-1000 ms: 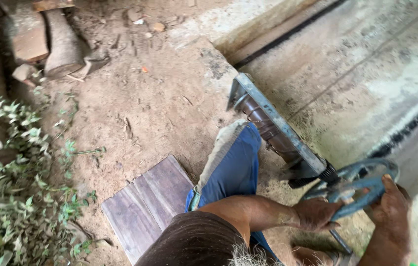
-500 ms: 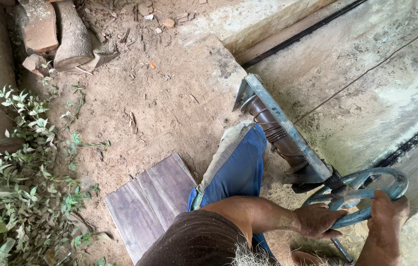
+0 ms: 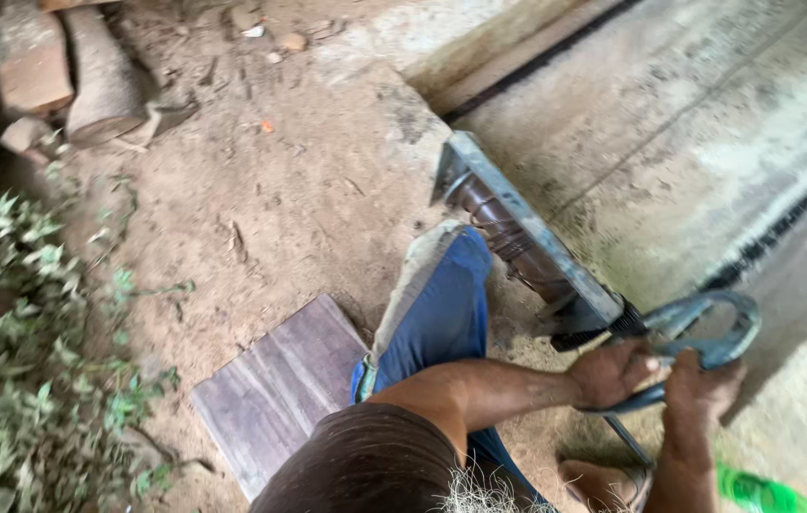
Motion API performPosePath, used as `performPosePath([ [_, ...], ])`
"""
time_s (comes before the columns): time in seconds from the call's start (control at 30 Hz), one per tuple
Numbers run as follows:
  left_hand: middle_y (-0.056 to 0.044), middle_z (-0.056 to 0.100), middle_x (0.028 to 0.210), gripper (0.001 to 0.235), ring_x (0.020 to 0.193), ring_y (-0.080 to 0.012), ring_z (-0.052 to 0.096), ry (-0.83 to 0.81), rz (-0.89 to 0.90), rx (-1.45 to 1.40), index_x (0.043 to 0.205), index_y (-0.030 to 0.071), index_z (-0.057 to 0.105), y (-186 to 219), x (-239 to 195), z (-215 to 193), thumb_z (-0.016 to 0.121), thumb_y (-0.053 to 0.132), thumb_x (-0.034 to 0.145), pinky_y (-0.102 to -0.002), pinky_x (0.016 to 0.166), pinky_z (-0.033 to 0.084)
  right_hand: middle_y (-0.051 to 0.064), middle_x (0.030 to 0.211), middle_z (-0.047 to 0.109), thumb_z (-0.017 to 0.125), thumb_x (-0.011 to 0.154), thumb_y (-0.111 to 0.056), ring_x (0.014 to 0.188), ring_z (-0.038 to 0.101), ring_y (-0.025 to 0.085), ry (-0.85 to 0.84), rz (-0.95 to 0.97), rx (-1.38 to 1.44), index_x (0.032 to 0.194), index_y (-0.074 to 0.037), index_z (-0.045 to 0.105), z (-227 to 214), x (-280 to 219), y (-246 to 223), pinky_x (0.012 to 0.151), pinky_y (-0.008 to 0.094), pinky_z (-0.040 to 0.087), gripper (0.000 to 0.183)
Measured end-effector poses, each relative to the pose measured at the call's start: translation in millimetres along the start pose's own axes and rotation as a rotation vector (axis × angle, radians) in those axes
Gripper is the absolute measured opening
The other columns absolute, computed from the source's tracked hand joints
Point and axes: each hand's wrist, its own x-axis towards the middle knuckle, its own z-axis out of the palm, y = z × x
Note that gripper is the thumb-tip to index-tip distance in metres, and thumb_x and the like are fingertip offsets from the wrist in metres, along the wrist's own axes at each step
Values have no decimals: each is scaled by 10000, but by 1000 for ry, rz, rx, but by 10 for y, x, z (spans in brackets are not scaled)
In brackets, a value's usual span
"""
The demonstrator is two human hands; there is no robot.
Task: The person operates a manual winch by turning a wheel to lower and raise a rope into a well. The person sits on the ground next to the well and uses both hands to rotate the wheel.
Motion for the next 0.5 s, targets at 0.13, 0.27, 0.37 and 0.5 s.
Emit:
performPosePath([
  [0.13, -194, 670, 1301, 503, 1111, -398, 686, 152, 100, -90, 1421, 76, 535, 9, 96, 91, 463, 442, 1084, -483, 946, 563, 254, 1397, 632, 740, 1029, -118, 1247, 614, 361, 155, -382, 395, 1462, 65, 476, 220, -168, 307, 1042, 454, 523, 540],
  [0.27, -182, 700, 1227, 368, 1068, -386, 698, 261, 191, 35, 1289, 93, 623, 88, 212, 55, 522, 377, 1077, -485, 931, 571, 251, 1230, 681, 748, 995, -254, 1087, 654, 405, 127, 43, -94, 1438, -33, 541, 302, -480, 330, 894, 519, 524, 536],
  [0.37, -179, 734, 1198, 435, 1085, -367, 717, 232, 110, -33, 1333, 70, 616, 186, 178, -111, 567, 405, 1060, -458, 937, 580, 212, 1176, 703, 675, 1005, -247, 1045, 703, 384, 129, -12, 178, 1408, -15, 508, 343, -765, 154, 880, 489, 550, 494],
  [0.5, -149, 723, 1239, 502, 1056, -302, 741, 43, -20, -54, 1397, 75, 559, 404, 214, -207, 528, 440, 1054, -415, 933, 595, 178, 1069, 660, 639, 1012, -197, 891, 685, 332, 201, -194, 116, 1366, -12, 473, 265, -1038, -67, 720, 485, 574, 432],
])
